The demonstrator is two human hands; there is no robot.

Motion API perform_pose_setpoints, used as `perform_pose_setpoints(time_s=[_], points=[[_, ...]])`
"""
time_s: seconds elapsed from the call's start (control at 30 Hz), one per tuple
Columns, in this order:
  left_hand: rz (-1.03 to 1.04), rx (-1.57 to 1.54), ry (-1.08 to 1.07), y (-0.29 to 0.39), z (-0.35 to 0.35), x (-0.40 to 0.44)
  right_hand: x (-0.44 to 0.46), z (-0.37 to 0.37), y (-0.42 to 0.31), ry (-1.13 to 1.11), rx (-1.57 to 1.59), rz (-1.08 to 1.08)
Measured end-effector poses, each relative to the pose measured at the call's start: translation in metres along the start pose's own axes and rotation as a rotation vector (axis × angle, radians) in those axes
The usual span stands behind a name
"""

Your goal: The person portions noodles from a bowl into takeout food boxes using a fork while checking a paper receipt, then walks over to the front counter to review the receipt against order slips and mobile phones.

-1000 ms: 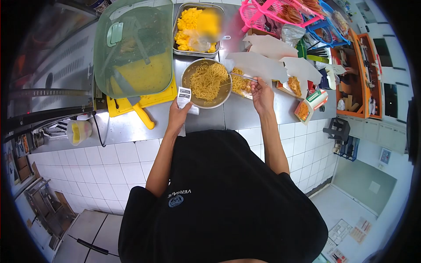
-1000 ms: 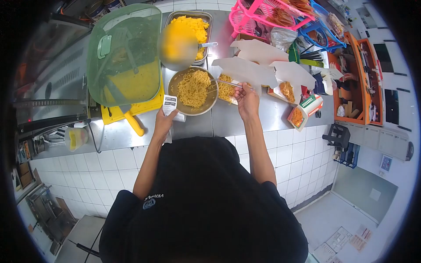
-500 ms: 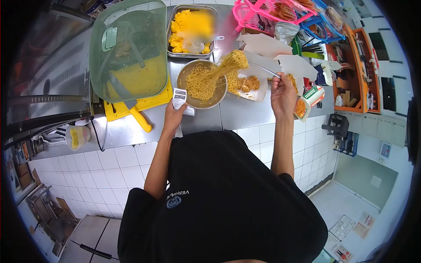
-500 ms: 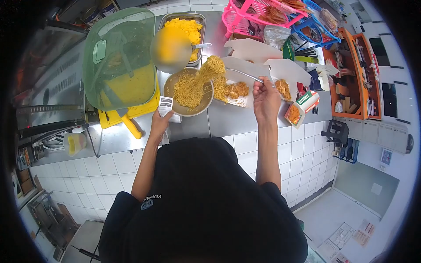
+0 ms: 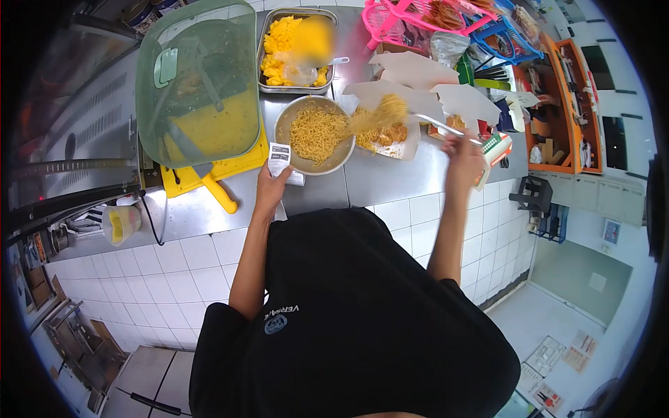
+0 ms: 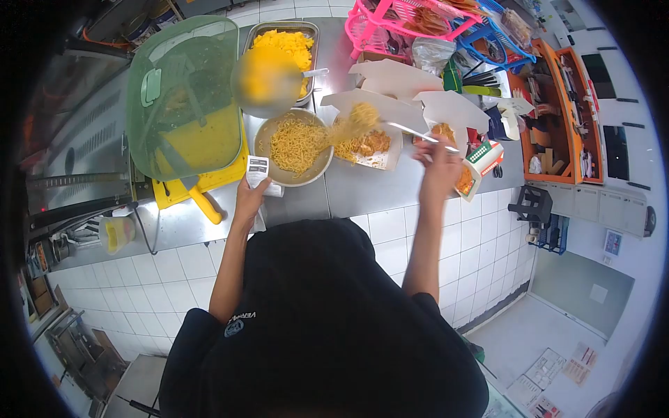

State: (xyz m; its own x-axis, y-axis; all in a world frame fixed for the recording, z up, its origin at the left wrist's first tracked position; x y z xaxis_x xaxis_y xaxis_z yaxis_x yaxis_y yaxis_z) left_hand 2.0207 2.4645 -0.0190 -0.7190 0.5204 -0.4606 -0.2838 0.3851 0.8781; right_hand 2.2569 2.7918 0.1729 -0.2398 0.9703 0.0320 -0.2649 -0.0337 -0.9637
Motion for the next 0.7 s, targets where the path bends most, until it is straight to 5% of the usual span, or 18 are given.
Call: perform_pose_setpoints(time_s=[0.13, 0.37, 0.7], points=[[-0.033, 0.013, -0.003, 0.0, -0.001, 0.001, -0.042, 0.044, 0.066, -0.39, -0.683, -0.079], [-0.082, 0.046, -0.032, 0.004, -0.002, 0.001, -0.06, 0.066, 0.011, -0.532, -0.775, -0.407], [-0.072, 0.058, -0.019, 0.003, -0.004, 0.001, -0.054, 0.077, 0.004, -0.568, -0.799, -0.315]])
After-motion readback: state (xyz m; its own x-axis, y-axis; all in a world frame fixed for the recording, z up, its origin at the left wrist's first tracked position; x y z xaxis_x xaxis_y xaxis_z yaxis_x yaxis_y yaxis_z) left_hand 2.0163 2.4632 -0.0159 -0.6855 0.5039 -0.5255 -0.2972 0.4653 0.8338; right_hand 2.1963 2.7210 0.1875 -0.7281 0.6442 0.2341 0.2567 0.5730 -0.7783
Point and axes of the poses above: each hand's wrist, its own x-axis towards the middle knuckle, its own z-axis out of the palm, y = z × x, the point moved 8 cm from there along x, towards the middle knuckle, and after that the axes turned 14 degrees about x, right-handed, at the moved point
